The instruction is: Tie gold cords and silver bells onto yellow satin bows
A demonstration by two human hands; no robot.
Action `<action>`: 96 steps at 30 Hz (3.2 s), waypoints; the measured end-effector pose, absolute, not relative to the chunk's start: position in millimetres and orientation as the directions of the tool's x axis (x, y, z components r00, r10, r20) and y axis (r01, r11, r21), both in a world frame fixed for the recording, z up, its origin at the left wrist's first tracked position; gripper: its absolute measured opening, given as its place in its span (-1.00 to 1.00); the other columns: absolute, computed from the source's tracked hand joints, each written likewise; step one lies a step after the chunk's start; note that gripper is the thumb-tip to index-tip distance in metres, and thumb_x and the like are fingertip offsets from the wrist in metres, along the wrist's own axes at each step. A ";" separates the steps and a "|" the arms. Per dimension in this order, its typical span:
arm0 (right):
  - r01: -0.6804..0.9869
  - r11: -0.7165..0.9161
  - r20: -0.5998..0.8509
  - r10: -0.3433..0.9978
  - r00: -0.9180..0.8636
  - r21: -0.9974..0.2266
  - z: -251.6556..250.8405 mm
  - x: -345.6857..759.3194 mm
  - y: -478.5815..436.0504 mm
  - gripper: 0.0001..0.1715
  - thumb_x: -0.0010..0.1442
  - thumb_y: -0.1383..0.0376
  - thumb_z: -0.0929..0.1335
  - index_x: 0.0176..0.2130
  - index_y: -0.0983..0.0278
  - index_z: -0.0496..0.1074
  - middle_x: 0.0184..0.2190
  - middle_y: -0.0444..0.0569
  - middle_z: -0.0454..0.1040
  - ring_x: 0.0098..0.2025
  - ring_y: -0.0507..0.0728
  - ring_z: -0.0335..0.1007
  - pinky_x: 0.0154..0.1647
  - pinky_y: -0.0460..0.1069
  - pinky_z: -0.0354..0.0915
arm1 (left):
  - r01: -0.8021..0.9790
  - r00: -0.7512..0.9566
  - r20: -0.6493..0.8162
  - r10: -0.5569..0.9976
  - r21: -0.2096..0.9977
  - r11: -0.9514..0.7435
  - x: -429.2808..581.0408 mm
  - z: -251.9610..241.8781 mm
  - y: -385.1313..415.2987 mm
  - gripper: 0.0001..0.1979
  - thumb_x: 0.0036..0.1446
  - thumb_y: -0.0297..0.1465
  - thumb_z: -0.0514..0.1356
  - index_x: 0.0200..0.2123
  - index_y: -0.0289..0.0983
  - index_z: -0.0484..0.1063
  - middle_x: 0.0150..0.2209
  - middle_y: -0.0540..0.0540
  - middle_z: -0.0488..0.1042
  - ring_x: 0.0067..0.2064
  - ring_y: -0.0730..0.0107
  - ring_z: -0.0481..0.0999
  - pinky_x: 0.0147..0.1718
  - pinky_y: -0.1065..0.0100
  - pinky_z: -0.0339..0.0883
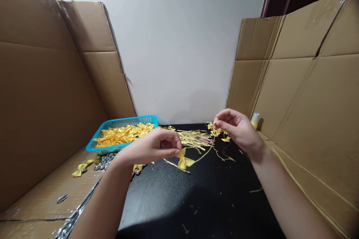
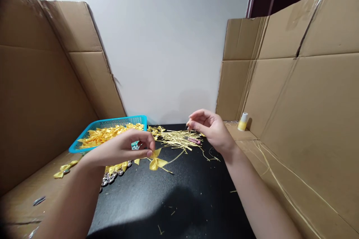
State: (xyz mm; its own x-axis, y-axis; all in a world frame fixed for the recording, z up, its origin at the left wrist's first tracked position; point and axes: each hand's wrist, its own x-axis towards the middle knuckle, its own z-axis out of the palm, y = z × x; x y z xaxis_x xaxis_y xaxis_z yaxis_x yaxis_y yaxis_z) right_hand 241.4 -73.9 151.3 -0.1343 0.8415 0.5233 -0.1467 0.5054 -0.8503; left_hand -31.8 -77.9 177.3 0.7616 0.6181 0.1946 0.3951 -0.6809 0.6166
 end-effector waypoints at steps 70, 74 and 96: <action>0.523 0.840 0.921 0.307 -0.239 -0.145 149.8 187.2 -136.5 -0.86 0.10 0.40 0.42 -0.32 0.15 0.51 -0.24 -0.09 0.53 -0.21 0.15 0.42 -0.16 0.15 0.29 | -0.046 0.416 0.409 0.812 0.901 -0.431 -6.2 177.3 -121.5 -0.89 0.17 -0.42 0.28 -0.21 -0.26 0.48 -0.45 0.03 0.56 -0.37 0.53 0.55 -0.38 0.55 0.36; 0.523 0.840 0.925 0.304 -0.228 -0.147 149.6 187.2 -135.4 -0.85 0.08 0.41 0.43 -0.33 0.15 0.51 -0.25 -0.09 0.53 -0.22 0.16 0.42 -0.17 0.15 0.28 | -0.038 0.422 0.401 0.813 0.904 -0.426 -5.6 177.0 -119.0 -0.90 0.18 -0.42 0.27 -0.21 -0.25 0.48 -0.45 0.03 0.56 -0.37 0.54 0.55 -0.37 0.56 0.37; -0.163 0.365 0.398 0.791 -0.465 -0.917 113.7 169.8 -88.6 -0.58 0.18 -0.03 0.37 -0.20 0.25 0.37 -0.43 -0.09 0.45 -0.32 0.08 0.40 -0.15 0.06 0.31 | 0.017 0.196 0.484 0.853 0.868 -0.496 -3.2 167.5 -83.3 -0.96 0.13 -0.44 0.20 -0.31 -0.23 0.44 -0.45 0.04 0.45 -0.37 0.47 0.47 -0.32 0.42 0.32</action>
